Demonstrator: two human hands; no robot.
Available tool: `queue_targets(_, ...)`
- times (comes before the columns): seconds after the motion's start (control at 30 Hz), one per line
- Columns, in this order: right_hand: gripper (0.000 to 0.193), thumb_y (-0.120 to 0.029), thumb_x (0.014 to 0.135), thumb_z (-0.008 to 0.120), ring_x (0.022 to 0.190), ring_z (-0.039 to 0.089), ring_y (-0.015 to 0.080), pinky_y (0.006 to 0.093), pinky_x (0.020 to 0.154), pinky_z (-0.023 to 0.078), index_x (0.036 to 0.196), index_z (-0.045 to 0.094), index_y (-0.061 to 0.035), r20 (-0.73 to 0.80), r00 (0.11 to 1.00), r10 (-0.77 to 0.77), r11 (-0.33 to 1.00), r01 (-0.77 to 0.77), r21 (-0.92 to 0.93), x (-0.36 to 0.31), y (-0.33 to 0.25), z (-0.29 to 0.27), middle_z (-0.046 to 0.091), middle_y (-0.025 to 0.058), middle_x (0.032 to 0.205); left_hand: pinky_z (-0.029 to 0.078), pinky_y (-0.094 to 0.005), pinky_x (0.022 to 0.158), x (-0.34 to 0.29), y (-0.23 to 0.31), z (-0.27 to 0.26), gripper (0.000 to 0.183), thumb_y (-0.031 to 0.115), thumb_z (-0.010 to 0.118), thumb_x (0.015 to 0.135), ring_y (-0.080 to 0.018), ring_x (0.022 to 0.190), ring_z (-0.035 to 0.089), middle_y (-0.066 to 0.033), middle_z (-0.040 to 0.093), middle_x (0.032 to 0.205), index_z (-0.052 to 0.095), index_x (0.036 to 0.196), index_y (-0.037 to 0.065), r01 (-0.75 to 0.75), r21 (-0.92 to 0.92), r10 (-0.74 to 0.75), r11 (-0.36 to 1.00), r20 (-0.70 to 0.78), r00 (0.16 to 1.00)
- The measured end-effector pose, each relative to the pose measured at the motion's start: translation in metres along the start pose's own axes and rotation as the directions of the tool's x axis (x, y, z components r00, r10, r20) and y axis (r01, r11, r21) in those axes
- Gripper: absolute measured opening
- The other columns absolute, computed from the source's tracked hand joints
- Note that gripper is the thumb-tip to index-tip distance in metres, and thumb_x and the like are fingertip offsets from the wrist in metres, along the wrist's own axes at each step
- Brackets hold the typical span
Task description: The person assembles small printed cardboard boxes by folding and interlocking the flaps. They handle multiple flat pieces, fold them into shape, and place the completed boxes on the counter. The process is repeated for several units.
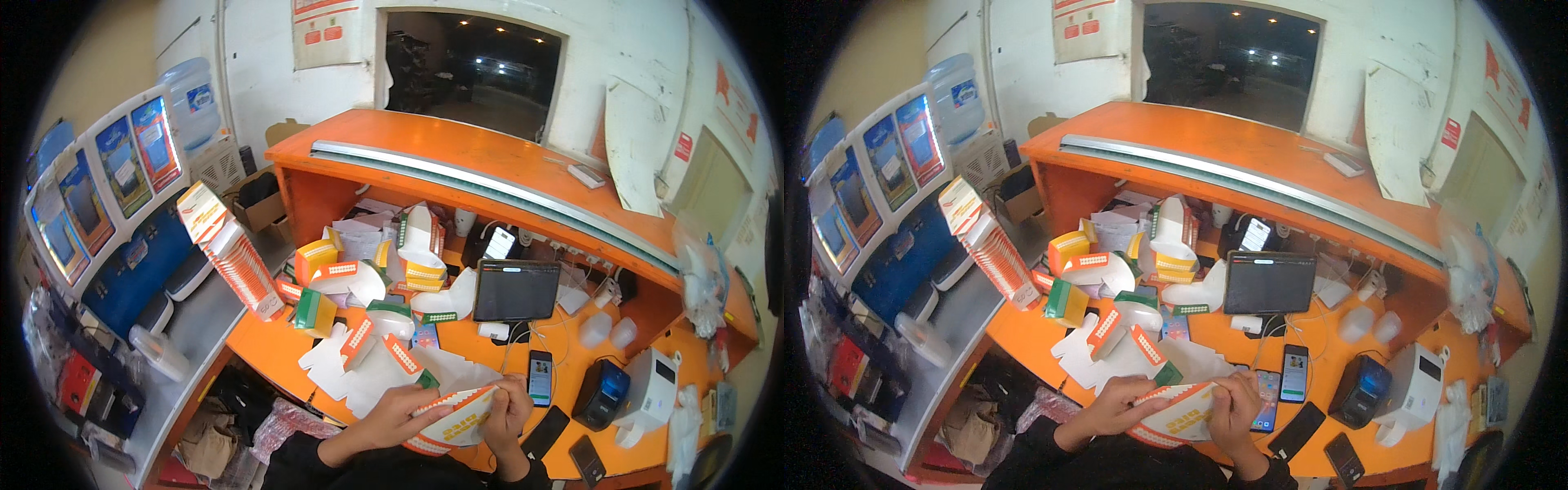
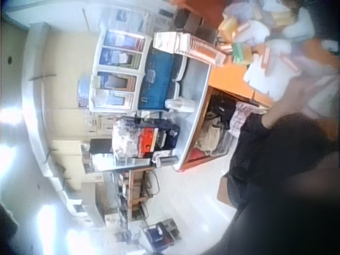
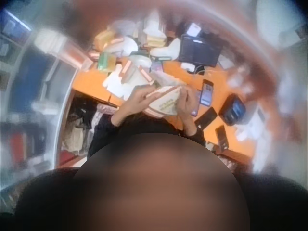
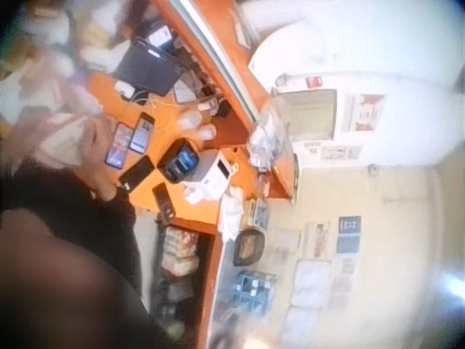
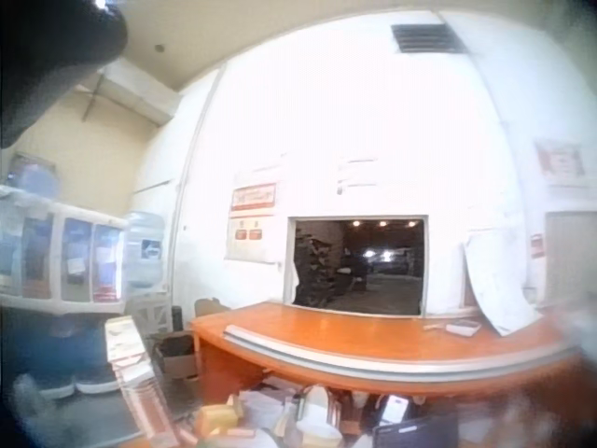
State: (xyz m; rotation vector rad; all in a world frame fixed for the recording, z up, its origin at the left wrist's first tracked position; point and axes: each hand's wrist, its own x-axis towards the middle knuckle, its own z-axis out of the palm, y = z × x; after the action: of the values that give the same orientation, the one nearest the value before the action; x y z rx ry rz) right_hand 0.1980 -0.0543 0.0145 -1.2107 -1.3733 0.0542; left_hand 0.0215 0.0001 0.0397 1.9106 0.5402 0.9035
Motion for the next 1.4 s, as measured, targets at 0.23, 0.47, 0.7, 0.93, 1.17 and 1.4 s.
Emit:
queue_targets(0.23,0.033,-0.013,0.079,0.062,0.106,0.044,0.0316,0.0419,0.088,0.037,0.109,0.051,-0.0047,0.191,0.976,-0.109,0.988,0.128,-0.089,0.003,-0.024,0.015,0.048,0.0166,0.115,0.044,-0.0209,0.063,0.005,-0.011,0.009,0.019,0.015,0.056,0.088,-0.0053,0.072,0.054,-0.0019,0.061,0.081,0.059,0.095,-0.003,0.079,-0.538,-0.192,0.839,-0.158,0.969)
queue_targets(0.47,0.046,-0.018,0.073,0.070,0.121,0.039,0.0341,0.0468,0.103,0.028,0.112,0.050,-0.0048,0.320,0.940,-0.117,0.964,0.029,0.265,-0.006,-0.022,0.017,0.045,0.0193,0.126,0.048,-0.0236,0.071,0.019,-0.011,0.009,0.019,0.005,0.065,0.080,-0.0123,0.080,0.061,-0.0113,0.062,0.092,0.051,0.092,0.001,-0.093,-0.662,-0.131,0.744,-0.280,0.951)
queue_targets(0.7,0.011,-0.003,0.080,0.061,0.086,0.063,0.0248,0.0424,0.082,0.051,0.089,0.057,0.0017,0.014,0.999,-0.043,0.956,0.037,0.292,-0.003,-0.009,0.003,0.063,0.0159,0.088,0.050,-0.0281,0.076,0.024,-0.010,0.013,0.026,-0.006,0.070,0.071,-0.0188,0.085,0.063,-0.0174,0.064,0.091,0.054,0.091,-0.004,-0.113,-0.520,-0.059,0.847,-0.303,0.951)
queue_targets(0.93,0.010,0.002,0.076,0.063,0.081,0.062,0.0225,0.0435,0.085,0.050,0.085,0.059,0.0012,0.151,0.985,0.079,0.935,-0.125,0.331,0.002,-0.009,-0.002,0.061,0.0134,0.081,0.048,-0.0262,0.071,0.033,-0.018,0.021,0.024,-0.006,0.075,0.064,-0.0168,0.079,0.062,-0.0162,0.065,0.087,0.060,0.083,-0.003,-0.247,-0.326,0.055,0.912,-0.499,0.865)
queue_targets(1.17,0.011,0.001,0.072,0.068,0.078,0.061,0.0198,0.0439,0.086,0.048,0.079,0.061,-0.0021,-0.054,0.997,0.061,0.947,-0.041,0.318,0.008,-0.003,0.001,0.059,0.0109,0.080,0.045,-0.0241,0.058,0.024,-0.011,0.032,0.018,0.001,0.076,0.063,-0.0140,0.068,0.061,-0.0118,0.066,0.075,0.066,0.077,-0.002,-0.093,0.194,0.178,0.977,-0.482,0.858)
queue_targets(1.4,0.014,0.000,0.066,0.072,0.080,0.060,0.0187,0.0444,0.090,0.046,0.076,0.063,-0.0054,-0.102,0.994,-0.023,0.978,0.044,0.206,0.009,0.001,0.004,0.060,0.0086,0.082,0.047,-0.0259,0.059,0.025,-0.009,0.031,0.013,-0.001,0.071,0.067,-0.0221,0.067,0.065,-0.0142,0.067,0.078,0.066,0.079,-0.002,-0.210,0.366,0.313,0.907,-0.248,0.917)
